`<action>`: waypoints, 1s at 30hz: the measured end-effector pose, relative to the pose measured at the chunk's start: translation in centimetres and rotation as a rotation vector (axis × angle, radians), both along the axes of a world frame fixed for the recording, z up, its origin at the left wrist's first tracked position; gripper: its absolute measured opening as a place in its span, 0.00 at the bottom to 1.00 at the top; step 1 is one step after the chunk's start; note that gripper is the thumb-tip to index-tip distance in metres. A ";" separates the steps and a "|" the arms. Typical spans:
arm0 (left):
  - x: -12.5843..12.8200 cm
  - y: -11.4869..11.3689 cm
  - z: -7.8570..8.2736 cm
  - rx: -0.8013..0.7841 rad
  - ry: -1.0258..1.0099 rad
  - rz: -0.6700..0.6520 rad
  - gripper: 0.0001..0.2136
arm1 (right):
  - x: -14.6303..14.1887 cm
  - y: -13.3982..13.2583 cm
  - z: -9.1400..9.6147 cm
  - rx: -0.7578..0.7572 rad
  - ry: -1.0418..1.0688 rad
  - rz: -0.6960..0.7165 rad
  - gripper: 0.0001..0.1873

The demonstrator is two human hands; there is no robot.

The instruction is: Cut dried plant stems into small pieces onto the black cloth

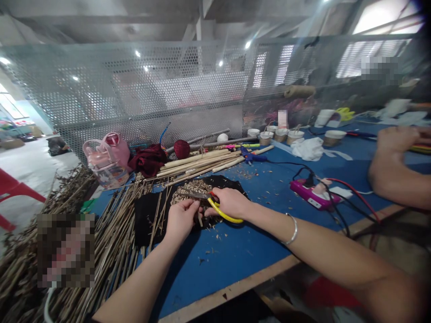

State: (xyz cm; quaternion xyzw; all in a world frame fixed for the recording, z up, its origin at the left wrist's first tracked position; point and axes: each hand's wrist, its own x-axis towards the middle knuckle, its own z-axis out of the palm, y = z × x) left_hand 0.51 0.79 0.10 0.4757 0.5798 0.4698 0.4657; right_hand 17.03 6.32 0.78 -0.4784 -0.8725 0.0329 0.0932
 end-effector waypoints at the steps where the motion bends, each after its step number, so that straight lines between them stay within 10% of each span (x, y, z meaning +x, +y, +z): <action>1: 0.0 0.0 0.0 -0.007 0.009 -0.005 0.13 | 0.0 0.0 0.0 -0.006 -0.008 -0.001 0.34; 30: -0.1 0.3 -0.2 0.088 -0.102 0.072 0.16 | -0.1 -0.2 -0.1 -0.009 0.304 0.057 0.27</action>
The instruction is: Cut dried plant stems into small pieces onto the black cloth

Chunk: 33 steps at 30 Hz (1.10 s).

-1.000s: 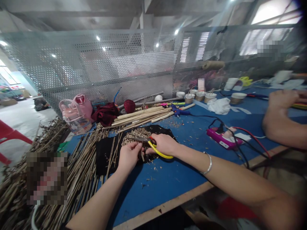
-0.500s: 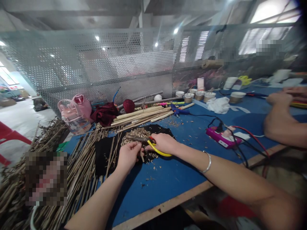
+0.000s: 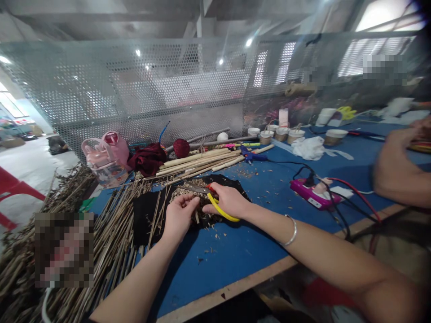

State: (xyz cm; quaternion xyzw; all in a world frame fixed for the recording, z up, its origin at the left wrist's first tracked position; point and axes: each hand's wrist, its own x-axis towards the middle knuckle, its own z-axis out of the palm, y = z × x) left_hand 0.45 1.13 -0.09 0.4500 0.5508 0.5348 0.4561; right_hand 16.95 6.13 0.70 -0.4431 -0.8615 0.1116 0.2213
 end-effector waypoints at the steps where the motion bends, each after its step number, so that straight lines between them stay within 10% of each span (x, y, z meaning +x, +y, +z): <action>1: 0.0 0.0 0.0 0.011 0.007 -0.008 0.16 | -0.1 0.1 -0.1 -0.023 0.057 0.003 0.25; 16: 1.1 -1.2 -0.1 0.008 0.173 -0.314 0.13 | -0.7 -0.4 0.5 -0.341 0.737 0.238 0.12; 33: 0.6 -0.6 0.4 0.066 -0.028 0.003 0.14 | -0.1 0.0 -0.3 0.038 0.035 0.051 0.30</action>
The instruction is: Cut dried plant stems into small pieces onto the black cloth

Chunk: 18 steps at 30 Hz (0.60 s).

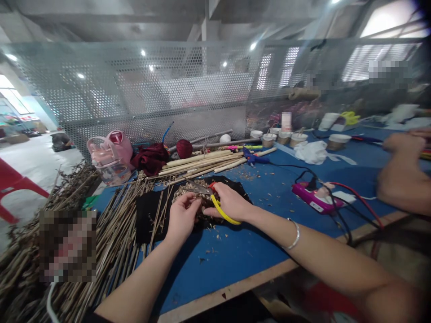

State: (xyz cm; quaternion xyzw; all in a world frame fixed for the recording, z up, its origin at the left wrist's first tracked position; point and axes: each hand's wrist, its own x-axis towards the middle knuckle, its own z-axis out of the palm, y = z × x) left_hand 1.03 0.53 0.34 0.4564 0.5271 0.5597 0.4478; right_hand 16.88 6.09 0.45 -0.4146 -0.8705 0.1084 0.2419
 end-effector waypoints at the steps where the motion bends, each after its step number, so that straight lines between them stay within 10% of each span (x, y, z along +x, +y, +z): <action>1: 0.1 0.0 -0.1 -0.002 0.007 -0.003 0.14 | 0.0 0.0 -0.1 0.005 -0.007 0.000 0.30; 18: 0.1 -0.1 0.2 0.026 0.026 -0.105 0.13 | -0.1 0.0 -0.1 0.053 0.021 0.024 0.34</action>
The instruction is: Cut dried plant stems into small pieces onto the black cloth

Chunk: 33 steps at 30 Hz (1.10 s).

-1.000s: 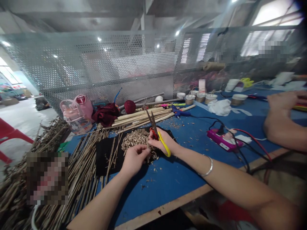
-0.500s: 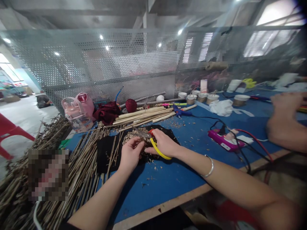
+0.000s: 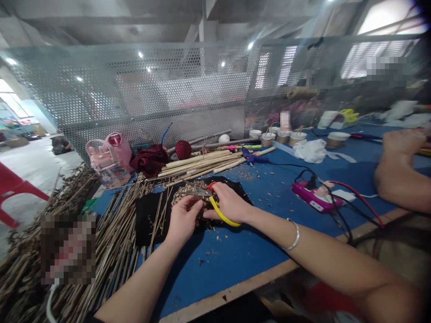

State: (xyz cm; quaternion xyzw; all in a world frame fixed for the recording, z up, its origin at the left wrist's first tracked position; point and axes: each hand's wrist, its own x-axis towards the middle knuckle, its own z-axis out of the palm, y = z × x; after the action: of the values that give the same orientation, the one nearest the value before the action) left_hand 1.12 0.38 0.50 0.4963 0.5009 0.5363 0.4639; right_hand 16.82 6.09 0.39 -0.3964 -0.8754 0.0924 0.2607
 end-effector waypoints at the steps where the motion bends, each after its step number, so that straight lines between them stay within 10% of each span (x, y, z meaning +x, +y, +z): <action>1: 0.0 0.0 0.0 0.001 -0.005 -0.004 0.13 | 0.0 0.0 0.0 0.001 0.001 0.002 0.33; 33: -0.9 0.4 -0.8 -0.050 0.157 -0.001 0.10 | 0.2 0.1 0.8 -0.121 -0.311 -0.180 0.29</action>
State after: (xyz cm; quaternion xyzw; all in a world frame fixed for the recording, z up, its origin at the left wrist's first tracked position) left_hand 0.26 0.78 -0.33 0.5255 0.5487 0.4827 0.4357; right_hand 16.98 6.19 1.17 -0.4976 -0.8590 0.0590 0.1051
